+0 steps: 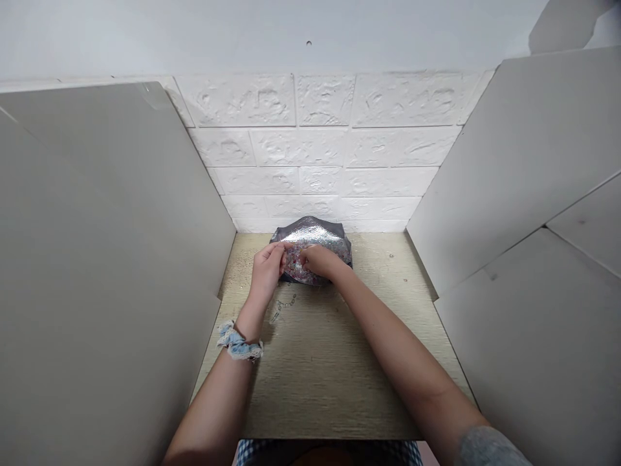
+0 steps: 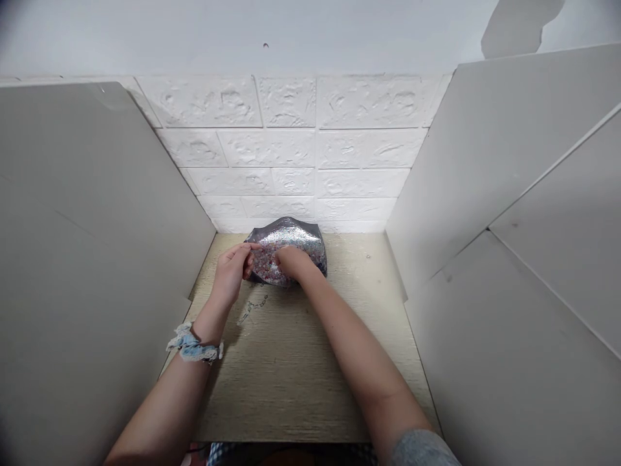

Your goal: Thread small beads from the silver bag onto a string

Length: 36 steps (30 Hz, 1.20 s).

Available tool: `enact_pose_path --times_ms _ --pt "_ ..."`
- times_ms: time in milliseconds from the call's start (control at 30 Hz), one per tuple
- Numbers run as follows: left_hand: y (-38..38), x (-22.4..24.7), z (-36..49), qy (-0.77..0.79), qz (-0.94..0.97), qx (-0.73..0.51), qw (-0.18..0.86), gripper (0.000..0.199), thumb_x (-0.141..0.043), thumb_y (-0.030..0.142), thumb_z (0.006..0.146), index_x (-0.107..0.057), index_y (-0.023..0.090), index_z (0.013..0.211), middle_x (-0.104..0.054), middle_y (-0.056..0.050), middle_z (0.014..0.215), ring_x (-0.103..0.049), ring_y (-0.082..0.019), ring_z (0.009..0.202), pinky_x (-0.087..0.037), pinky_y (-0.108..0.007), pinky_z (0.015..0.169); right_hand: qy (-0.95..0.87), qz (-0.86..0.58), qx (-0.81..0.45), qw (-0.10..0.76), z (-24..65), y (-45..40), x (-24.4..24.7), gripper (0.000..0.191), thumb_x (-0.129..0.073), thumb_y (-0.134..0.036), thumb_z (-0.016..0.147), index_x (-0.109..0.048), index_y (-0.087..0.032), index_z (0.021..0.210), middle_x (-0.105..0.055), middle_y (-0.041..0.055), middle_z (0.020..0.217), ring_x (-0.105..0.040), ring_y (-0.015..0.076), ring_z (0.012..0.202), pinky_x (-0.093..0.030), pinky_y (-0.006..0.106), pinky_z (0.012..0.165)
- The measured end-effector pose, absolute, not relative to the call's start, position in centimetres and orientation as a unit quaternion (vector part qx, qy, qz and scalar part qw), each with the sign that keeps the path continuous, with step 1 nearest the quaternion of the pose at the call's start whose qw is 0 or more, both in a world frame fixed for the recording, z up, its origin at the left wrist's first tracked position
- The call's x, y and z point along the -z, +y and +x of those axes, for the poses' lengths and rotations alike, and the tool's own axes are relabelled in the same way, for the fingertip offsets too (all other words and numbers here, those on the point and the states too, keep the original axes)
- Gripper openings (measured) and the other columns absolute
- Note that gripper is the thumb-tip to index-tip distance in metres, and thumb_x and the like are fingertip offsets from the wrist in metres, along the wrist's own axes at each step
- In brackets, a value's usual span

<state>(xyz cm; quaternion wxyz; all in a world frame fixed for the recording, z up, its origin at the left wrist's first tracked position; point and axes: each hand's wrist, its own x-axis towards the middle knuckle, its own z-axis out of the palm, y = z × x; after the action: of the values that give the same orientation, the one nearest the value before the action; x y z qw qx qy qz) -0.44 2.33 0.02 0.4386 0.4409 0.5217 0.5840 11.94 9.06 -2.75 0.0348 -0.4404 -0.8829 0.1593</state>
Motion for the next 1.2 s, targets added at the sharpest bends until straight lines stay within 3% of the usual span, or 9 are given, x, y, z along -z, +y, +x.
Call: enact_pose_path --times_ms 167,267,400,500,633,800,1200 --pt "2.3 0.0 -0.4 0.521 0.445 -0.583 0.438 0.022 -0.048 0.028 0.07 -0.06 0.011 0.075 -0.038 0.005 0.048 -0.031 -0.004 0.036 -0.02 -0.018 0.035 -0.88 -0.444 -0.165 0.043 12.0 9.0 2.9 0.02 -0.042 -0.009 0.072 -0.061 -0.013 0.074 -0.058 0.0104 0.086 -0.053 0.0185 0.076 -0.036 0.027 0.065" --pt "2.3 0.0 -0.4 0.516 0.435 -0.586 0.449 0.021 -0.05 0.028 0.069 -0.06 0.011 0.074 -0.033 0.006 0.046 -0.027 -0.003 0.035 -0.017 -0.018 0.034 -0.873 -0.453 -0.168 0.064 11.8 9.1 3.3 0.018 -0.039 -0.013 0.078 -0.057 -0.012 0.08 -0.057 0.0115 0.088 -0.051 0.0179 0.076 -0.036 0.027 0.064" --pt "2.3 -0.1 -0.3 0.527 0.412 -0.579 0.466 0.018 -0.049 0.027 0.069 -0.058 0.012 0.072 -0.021 0.009 0.04 -0.017 -0.003 0.032 -0.012 -0.017 0.033 -0.837 -0.463 -0.22 0.19 11.8 9.6 3.2 0.025 -0.03 -0.028 0.086 -0.049 -0.014 0.08 -0.053 0.0076 0.08 -0.047 0.0154 0.073 -0.036 0.027 0.064" --pt "2.1 -0.2 -0.1 0.527 0.426 -0.554 0.484 0.017 -0.049 0.026 0.069 -0.057 0.012 0.072 -0.021 0.01 0.039 -0.018 -0.003 0.032 -0.012 -0.016 0.033 -0.78 -0.428 -0.356 0.285 12.0 9.9 2.5 0.026 -0.03 -0.034 0.086 -0.045 -0.016 0.076 -0.047 0.001 0.068 -0.044 0.0108 0.062 -0.037 0.024 0.058" --pt "2.0 -0.2 0.0 0.518 0.455 -0.524 0.499 0.019 -0.047 0.028 0.071 -0.057 0.012 0.074 -0.021 0.009 0.04 -0.019 -0.002 0.032 -0.013 -0.016 0.033 -0.609 -0.27 -0.653 0.361 12.3 9.8 1.8 0.024 -0.054 -0.037 0.074 -0.048 -0.015 0.079 -0.049 -0.0008 0.071 -0.049 0.008 0.065 -0.043 0.024 0.065" --pt "2.1 -0.1 -0.1 0.518 0.483 -0.494 0.505 0.022 -0.048 0.033 0.073 -0.057 0.012 0.074 -0.023 0.009 0.037 -0.021 -0.003 0.031 -0.016 -0.017 0.032 -0.507 -0.212 -0.752 0.365 12.2 9.3 1.6 0.023 -0.065 -0.029 0.065 -0.056 -0.013 0.079 -0.055 0.0011 0.076 -0.053 0.0075 0.07 -0.044 0.024 0.071" --pt "2.1 0.1 -0.3 0.511 0.482 -0.489 0.517 0.02 -0.05 0.032 0.072 -0.057 0.013 0.07 -0.025 0.009 0.035 -0.022 -0.004 0.03 -0.016 -0.017 0.031 -0.486 -0.209 -0.777 0.342 12.3 9.0 1.4 0.024 -0.068 -0.028 0.062 -0.061 -0.012 0.078 -0.058 0.0011 0.077 -0.053 0.0081 0.072 -0.044 0.023 0.072"
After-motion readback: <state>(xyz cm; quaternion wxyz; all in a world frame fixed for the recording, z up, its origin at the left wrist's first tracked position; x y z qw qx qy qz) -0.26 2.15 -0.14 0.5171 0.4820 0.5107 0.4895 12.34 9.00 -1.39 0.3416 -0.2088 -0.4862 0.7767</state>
